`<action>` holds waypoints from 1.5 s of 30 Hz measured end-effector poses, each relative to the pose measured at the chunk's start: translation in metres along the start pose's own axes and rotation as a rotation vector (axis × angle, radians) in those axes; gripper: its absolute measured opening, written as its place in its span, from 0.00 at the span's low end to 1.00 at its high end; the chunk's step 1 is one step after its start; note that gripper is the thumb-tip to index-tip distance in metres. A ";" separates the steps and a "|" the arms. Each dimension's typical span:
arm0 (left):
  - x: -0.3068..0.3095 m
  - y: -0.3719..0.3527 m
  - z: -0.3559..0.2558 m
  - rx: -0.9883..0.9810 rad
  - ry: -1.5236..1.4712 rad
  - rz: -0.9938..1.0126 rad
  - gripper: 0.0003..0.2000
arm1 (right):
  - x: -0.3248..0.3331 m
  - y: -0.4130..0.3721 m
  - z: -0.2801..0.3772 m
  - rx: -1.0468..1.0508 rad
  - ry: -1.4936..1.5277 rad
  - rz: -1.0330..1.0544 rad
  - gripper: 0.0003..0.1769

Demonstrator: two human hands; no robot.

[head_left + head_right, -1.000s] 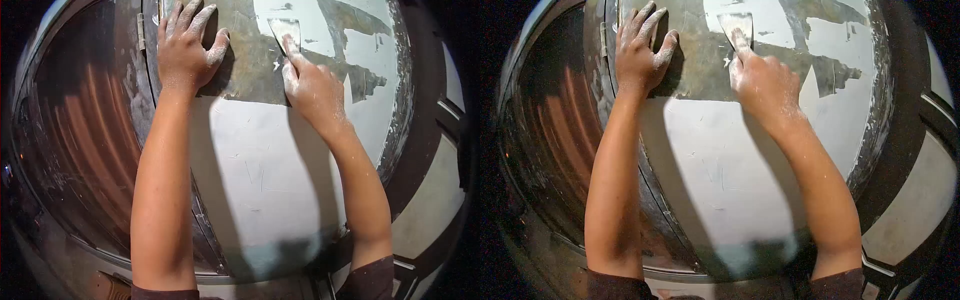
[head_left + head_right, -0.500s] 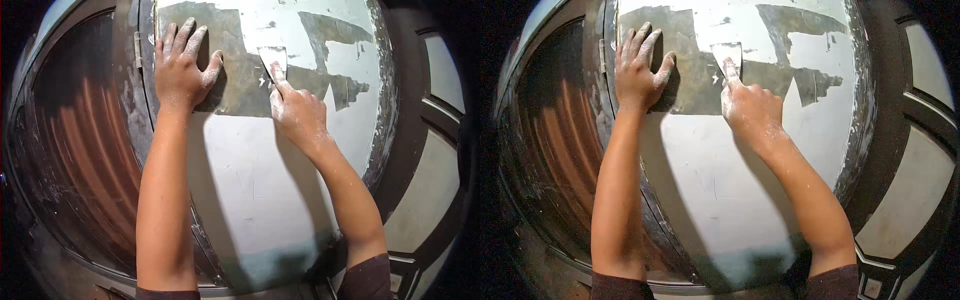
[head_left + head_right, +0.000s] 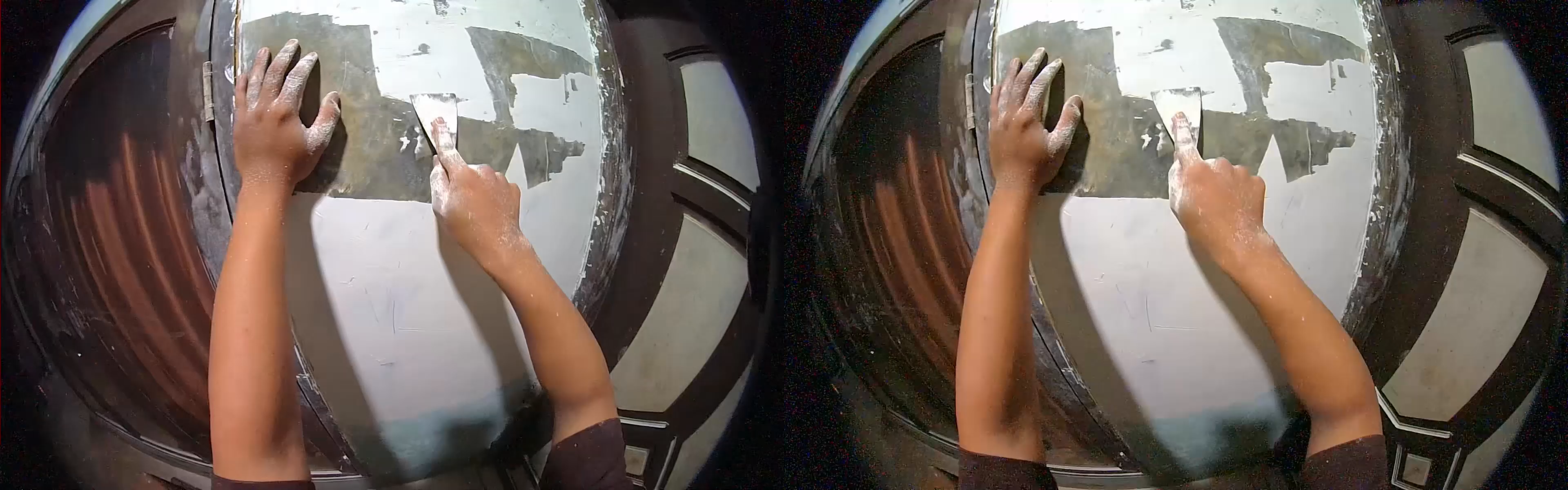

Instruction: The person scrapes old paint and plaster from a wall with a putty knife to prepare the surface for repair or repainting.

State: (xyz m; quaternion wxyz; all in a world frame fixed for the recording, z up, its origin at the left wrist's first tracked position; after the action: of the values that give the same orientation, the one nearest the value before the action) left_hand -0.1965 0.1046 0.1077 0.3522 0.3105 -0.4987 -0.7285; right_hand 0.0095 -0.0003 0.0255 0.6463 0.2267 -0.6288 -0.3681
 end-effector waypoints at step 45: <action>-0.015 -0.013 -0.025 0.264 0.216 0.220 0.33 | 0.036 0.064 -0.070 0.081 -0.097 -0.038 0.30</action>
State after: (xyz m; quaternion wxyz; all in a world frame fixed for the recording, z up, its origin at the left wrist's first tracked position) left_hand -0.1704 0.1074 0.0892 0.4376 0.3739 -0.5800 -0.5764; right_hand 0.0884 0.0008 0.0896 0.5984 0.2463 -0.6692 -0.3652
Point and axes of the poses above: each hand's wrist, its own y-axis towards the middle knuckle, its own x-axis out of the back of the hand, z = x × y, the point moved 5 cm from there along y, towards the middle knuckle, and after that the axes turned 11 degrees about z, right-handed, at the moved point
